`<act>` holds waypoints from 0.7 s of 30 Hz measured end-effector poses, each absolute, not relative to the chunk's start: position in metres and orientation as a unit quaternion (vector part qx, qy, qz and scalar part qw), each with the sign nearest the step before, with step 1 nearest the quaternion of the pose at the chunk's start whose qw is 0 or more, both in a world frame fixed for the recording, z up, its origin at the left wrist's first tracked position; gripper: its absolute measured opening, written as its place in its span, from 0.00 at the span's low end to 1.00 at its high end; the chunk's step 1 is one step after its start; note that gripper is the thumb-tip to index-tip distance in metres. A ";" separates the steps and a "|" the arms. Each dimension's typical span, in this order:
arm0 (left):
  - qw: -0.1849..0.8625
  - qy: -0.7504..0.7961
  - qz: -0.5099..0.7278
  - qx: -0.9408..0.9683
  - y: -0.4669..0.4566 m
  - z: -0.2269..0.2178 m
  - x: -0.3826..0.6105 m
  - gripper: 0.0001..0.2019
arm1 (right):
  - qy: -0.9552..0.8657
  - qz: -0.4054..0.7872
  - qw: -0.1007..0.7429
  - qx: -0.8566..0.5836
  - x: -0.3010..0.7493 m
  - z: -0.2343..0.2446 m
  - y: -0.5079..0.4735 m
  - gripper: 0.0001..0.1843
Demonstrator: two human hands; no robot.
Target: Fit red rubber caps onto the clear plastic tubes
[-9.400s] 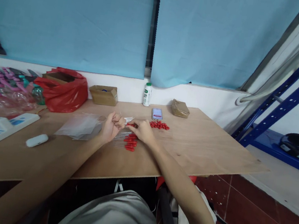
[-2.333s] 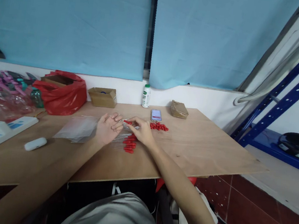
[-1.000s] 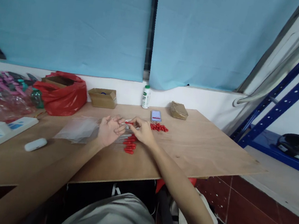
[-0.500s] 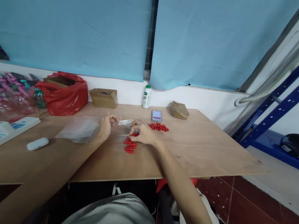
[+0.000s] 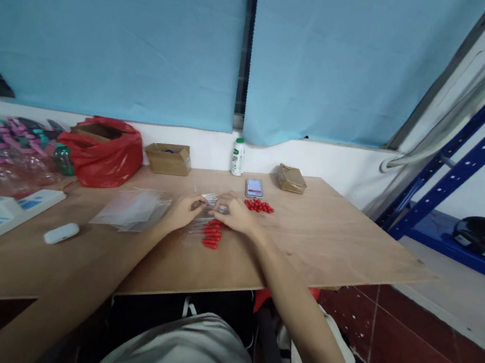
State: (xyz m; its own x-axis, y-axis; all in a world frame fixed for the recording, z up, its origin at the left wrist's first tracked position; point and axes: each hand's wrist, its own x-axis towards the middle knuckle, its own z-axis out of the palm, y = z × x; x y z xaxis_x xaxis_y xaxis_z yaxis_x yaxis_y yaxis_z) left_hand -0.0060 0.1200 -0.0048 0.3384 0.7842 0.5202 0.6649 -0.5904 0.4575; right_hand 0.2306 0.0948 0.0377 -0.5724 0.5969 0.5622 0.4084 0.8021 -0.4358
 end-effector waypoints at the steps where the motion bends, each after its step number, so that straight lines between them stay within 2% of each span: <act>1: 0.090 0.428 0.353 0.827 0.121 -0.006 -0.006 0.09 | -0.862 0.113 0.386 -0.307 0.232 0.038 0.098 0.08; 5: 0.123 0.392 0.319 0.854 0.126 -0.009 -0.005 0.10 | -0.801 0.059 0.439 -0.403 0.245 0.032 0.114 0.09; 12: 0.134 0.392 0.309 0.856 0.128 -0.013 -0.006 0.10 | -0.729 0.000 0.461 -0.505 0.267 0.023 0.135 0.12; 21: 0.109 0.397 0.306 0.858 0.129 -0.013 -0.005 0.09 | -0.690 -0.077 0.423 -0.583 0.289 0.019 0.150 0.14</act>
State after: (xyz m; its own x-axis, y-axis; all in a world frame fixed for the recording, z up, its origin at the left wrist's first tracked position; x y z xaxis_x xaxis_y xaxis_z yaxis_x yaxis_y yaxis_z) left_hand -0.0052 0.1288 -0.0134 0.4972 0.7491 0.4378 0.6153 -0.6602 0.4308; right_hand 0.2893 0.1502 0.0194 0.0369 0.7389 0.6728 0.8687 0.3090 -0.3870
